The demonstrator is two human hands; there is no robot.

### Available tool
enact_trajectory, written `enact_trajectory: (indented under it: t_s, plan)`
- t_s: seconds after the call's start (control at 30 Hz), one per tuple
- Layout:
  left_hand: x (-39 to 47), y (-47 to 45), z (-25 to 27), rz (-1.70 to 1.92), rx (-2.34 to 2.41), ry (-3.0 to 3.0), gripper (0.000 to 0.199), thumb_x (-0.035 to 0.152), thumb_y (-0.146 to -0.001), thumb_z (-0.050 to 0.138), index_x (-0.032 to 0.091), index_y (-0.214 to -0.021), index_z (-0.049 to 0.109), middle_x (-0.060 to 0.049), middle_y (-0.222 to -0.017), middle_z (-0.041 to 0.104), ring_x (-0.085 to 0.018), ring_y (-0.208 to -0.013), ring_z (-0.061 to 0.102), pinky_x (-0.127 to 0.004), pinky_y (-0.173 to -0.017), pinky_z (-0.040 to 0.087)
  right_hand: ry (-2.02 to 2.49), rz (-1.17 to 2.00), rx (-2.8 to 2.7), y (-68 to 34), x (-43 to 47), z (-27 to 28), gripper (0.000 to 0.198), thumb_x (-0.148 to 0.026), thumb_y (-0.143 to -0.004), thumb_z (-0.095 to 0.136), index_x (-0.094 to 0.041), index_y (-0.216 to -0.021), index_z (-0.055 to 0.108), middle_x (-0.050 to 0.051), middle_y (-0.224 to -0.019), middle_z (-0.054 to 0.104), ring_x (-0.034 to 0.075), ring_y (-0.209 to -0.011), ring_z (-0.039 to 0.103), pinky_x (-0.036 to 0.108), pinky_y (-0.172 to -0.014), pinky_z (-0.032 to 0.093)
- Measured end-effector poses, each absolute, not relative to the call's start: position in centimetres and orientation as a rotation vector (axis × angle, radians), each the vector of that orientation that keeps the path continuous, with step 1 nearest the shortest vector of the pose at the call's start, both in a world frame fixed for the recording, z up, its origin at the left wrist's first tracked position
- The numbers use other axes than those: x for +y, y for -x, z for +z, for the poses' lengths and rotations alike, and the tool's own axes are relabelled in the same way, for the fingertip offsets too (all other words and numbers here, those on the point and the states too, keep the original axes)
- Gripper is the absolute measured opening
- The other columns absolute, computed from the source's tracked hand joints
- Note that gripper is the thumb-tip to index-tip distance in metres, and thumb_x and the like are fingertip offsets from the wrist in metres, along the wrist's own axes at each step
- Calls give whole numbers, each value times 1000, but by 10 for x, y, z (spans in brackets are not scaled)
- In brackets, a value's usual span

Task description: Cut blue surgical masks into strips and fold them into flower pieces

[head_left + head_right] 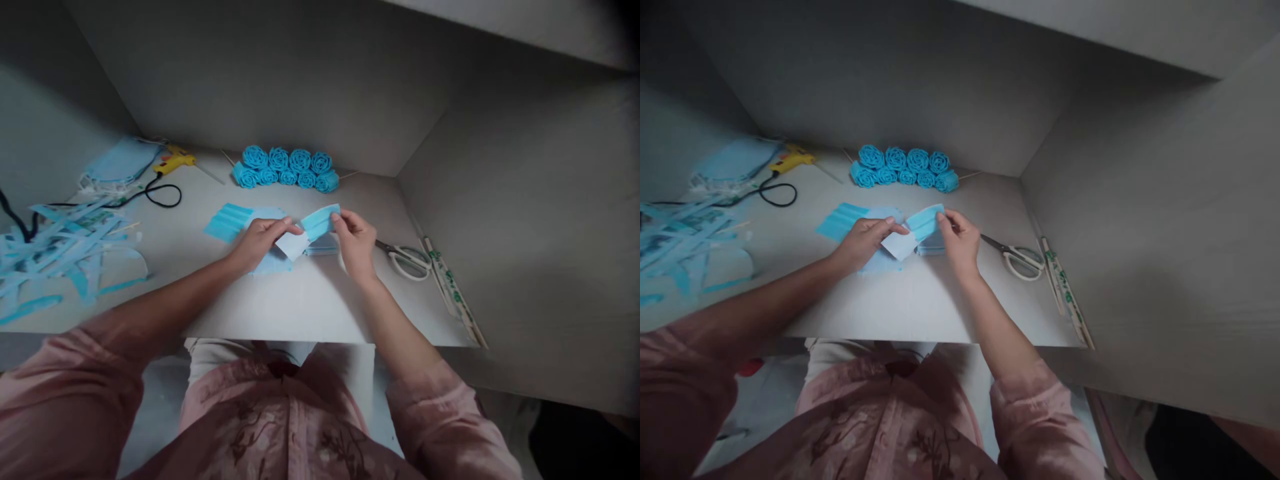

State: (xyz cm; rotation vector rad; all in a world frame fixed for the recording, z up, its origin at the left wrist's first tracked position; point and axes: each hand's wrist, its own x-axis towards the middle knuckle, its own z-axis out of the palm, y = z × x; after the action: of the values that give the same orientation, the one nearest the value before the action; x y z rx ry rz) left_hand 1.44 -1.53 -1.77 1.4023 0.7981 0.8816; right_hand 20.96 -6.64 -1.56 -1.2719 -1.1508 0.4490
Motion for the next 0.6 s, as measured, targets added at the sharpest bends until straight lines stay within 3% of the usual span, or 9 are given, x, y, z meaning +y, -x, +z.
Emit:
enact_trajectory:
  t_s: [0.17, 0.3, 0.43, 0.6]
  plan:
    - [-15, -15, -19, 819, 731, -1304, 56, 64, -81, 60, 12, -92, 75, -9, -78, 71, -18, -70, 64, -28, -62, 47, 1310, -92, -1385, -208, -78, -5, 21, -35, -90, 56, -26, -96, 75, 5, -88, 66, 19, -82, 58, 33, -73, 48]
    - [-17, -16, -17, 836, 672, -1272, 54, 66, -79, 60, 13, -81, 71, -5, -70, 66, -16, -65, 60, -28, -61, 46, 1280, -283, -1770, -193, -84, -9, 24, -23, -92, 54, -28, -100, 76, 6, -84, 66, 19, -79, 57, 35, -72, 44]
    - [-16, -15, -17, 941, 670, -1375, 42, 52, -76, 71, 15, -60, 58, 3, -56, 49, -9, -55, 46, -23, -54, 36, 1212, -236, -2011, -185, -85, -14, 19, -34, -90, 60, -29, -101, 75, 4, -83, 68, 19, -77, 57, 36, -73, 42]
    - [-15, -15, -17, 912, 732, -1483, 34, 48, -75, 71, 15, -74, 68, 0, -68, 62, -11, -61, 54, -24, -59, 42, 1217, -20, -1746, -200, -82, -3, 31, -44, -92, 54, -26, -111, 71, 8, -103, 70, 24, -100, 62, 40, -89, 46]
